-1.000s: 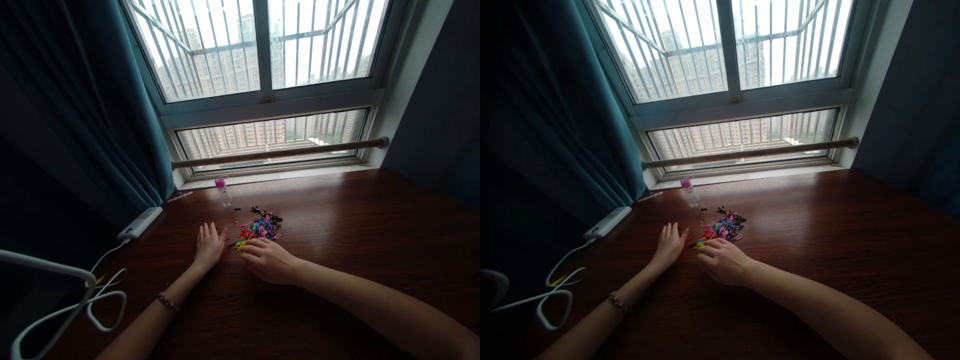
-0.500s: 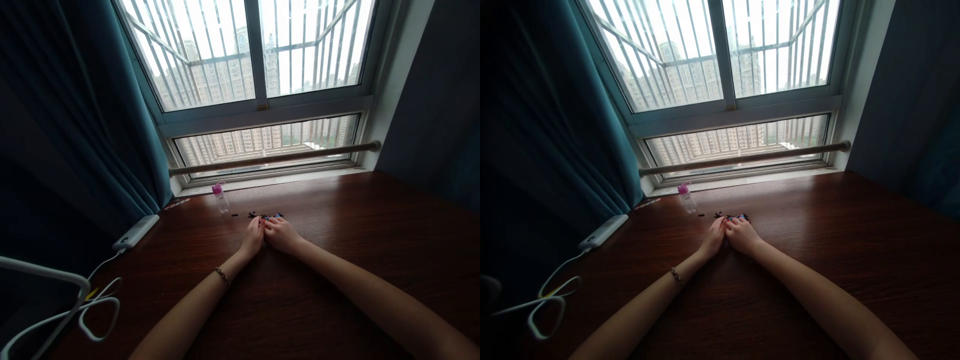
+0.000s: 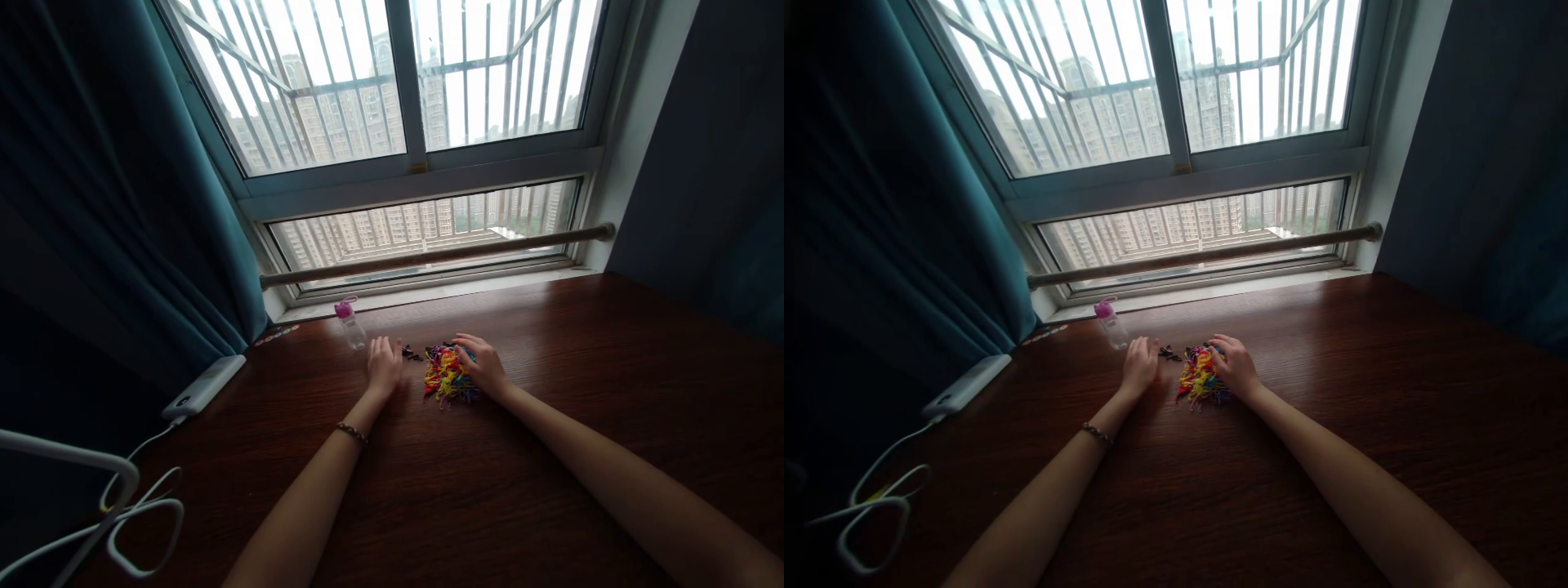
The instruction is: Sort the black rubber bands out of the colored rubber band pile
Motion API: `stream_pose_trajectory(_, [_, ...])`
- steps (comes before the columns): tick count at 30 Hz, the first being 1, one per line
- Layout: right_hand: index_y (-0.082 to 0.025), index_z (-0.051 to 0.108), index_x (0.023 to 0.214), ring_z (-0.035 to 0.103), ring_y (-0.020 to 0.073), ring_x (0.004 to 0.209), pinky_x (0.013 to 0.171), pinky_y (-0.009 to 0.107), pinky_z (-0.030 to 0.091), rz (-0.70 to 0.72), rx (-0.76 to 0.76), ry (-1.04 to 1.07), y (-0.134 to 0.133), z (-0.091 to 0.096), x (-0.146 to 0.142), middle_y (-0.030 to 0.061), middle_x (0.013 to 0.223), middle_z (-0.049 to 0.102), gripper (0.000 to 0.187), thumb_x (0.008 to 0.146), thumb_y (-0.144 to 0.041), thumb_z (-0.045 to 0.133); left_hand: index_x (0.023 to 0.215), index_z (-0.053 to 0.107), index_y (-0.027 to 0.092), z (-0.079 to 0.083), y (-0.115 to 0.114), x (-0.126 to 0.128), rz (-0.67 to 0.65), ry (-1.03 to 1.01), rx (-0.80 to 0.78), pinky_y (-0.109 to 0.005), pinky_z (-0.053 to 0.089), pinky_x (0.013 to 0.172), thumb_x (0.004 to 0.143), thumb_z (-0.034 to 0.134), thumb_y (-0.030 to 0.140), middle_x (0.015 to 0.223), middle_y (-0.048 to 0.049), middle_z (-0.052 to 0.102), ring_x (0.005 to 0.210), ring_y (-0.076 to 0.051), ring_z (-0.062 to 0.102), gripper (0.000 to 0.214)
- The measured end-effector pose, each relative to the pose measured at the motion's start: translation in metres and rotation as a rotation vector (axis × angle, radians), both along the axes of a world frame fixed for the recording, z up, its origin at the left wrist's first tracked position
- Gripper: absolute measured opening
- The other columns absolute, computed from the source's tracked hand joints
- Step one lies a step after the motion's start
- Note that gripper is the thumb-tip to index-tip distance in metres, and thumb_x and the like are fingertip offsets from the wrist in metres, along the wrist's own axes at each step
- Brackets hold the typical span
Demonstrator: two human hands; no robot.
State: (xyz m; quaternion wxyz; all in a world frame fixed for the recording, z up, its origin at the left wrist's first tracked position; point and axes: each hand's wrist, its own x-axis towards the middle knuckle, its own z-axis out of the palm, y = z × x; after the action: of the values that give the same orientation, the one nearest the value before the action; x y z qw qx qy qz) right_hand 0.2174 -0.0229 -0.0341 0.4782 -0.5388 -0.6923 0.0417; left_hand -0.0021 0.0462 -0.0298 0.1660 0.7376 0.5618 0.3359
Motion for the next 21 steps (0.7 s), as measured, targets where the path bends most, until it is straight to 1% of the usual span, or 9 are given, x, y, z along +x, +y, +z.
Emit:
stream_pose_trajectory(2, [-0.013,0.061,0.102,0.054,0.0213,0.103,0.091,0.036,0.04,-0.057,-0.073,0.017,0.006,-0.006,0.004,0.0122,0.107,0.06,0.033,0.087,-0.033,0.04,0.108,0.047,0.002,-0.007,0.009,-0.007,0.011,0.047,-0.013,-0.047,0.016,0.104,0.086,0.037,0.041,0.13,-0.0285,0.035,0.13,-0.035,0.018,0.045])
stream_pose_trajectory(5, [-0.01,0.058,0.105,0.055,0.0216,0.099,0.088,0.034,0.042,-0.05,-0.152,-0.014,0.014,-0.013,0.009,0.0142,0.105,0.061,0.038,0.088,-0.036,0.036,0.105,0.052,0.008,-0.014,0.009,-0.002,-0.074,0.096,-0.022,-0.039,0.022,0.105,0.084,0.043,0.04,0.127,-0.0211,0.043,0.127,-0.028,0.029,0.039])
stream_pose_trajectory(7, [-0.01,0.058,0.105,0.055,0.0216,0.1,0.089,0.033,0.041,-0.024,-0.166,-0.043,0.019,-0.015,0.011,0.0145,0.105,0.06,0.039,0.088,-0.037,0.037,0.112,0.051,0.012,-0.013,0.001,0.009,-0.214,0.1,-0.013,-0.034,0.026,0.104,0.086,0.038,0.04,0.127,-0.0149,0.046,0.123,-0.022,0.037,0.04])
stream_pose_trajectory(11, [-0.013,0.059,0.101,0.052,0.0224,0.104,0.092,0.034,0.037,0.017,-0.179,-0.08,0.023,-0.014,0.011,0.0137,0.106,0.06,0.037,0.087,-0.039,0.038,0.121,0.048,0.014,0.0,-0.025,0.031,-0.639,-0.006,0.036,-0.031,0.034,0.1,0.089,0.031,0.039,0.125,-0.0091,0.05,0.115,-0.019,0.046,0.043])
stream_pose_trajectory(13, [-0.014,0.061,0.095,0.054,0.0211,0.098,0.088,0.031,0.038,0.047,-0.185,-0.094,0.022,-0.011,0.01,0.0115,0.099,0.062,0.036,0.088,-0.04,0.037,0.119,0.05,0.015,0.006,-0.034,0.035,-0.715,-0.061,0.055,-0.03,0.037,0.097,0.09,0.031,0.038,0.123,-0.0079,0.053,0.112,-0.019,0.049,0.042])
stream_pose_trajectory(15, [-0.016,0.062,0.091,0.056,0.0188,0.09,0.082,0.028,0.04,0.078,-0.188,-0.091,0.018,-0.007,0.01,0.0086,0.091,0.064,0.038,0.089,-0.041,0.033,0.112,0.056,0.016,0.008,-0.036,0.034,-0.664,-0.092,0.071,-0.03,0.04,0.092,0.09,0.03,0.039,0.115,-0.0073,0.059,0.105,-0.02,0.054,0.041])
stream_pose_trajectory(18, [-0.018,0.061,0.086,0.057,0.0168,0.081,0.073,0.024,0.04,0.085,-0.192,-0.033,0.011,0.0,0.009,0.0061,0.085,0.064,0.042,0.09,-0.042,0.027,0.099,0.062,0.015,0.004,-0.031,0.029,-0.439,-0.112,0.102,-0.031,0.045,0.083,0.09,0.028,0.042,0.097,-0.0072,0.066,0.091,-0.02,0.06,0.044])
stream_pose_trajectory(20, [-0.017,0.061,0.081,0.057,0.0163,0.077,0.068,0.023,0.039,0.069,-0.196,0.004,0.008,0.003,0.008,0.0053,0.08,0.064,0.044,0.09,-0.044,0.026,0.097,0.062,0.015,0.0,-0.025,0.027,-0.309,-0.113,0.125,-0.032,0.045,0.082,0.089,0.029,0.043,0.096,-0.0081,0.066,0.09,-0.021,0.06,0.044])
stream_pose_trajectory(21, [-0.017,0.06,0.078,0.056,0.0162,0.074,0.066,0.023,0.038,0.058,-0.199,0.012,0.006,0.003,0.008,0.005,0.077,0.063,0.046,0.09,-0.044,0.026,0.1,0.061,0.014,-0.003,-0.023,0.026,-0.276,-0.109,0.132,-0.032,0.045,0.083,0.089,0.029,0.043,0.099,-0.0089,0.065,0.093,-0.021,0.059,0.044])
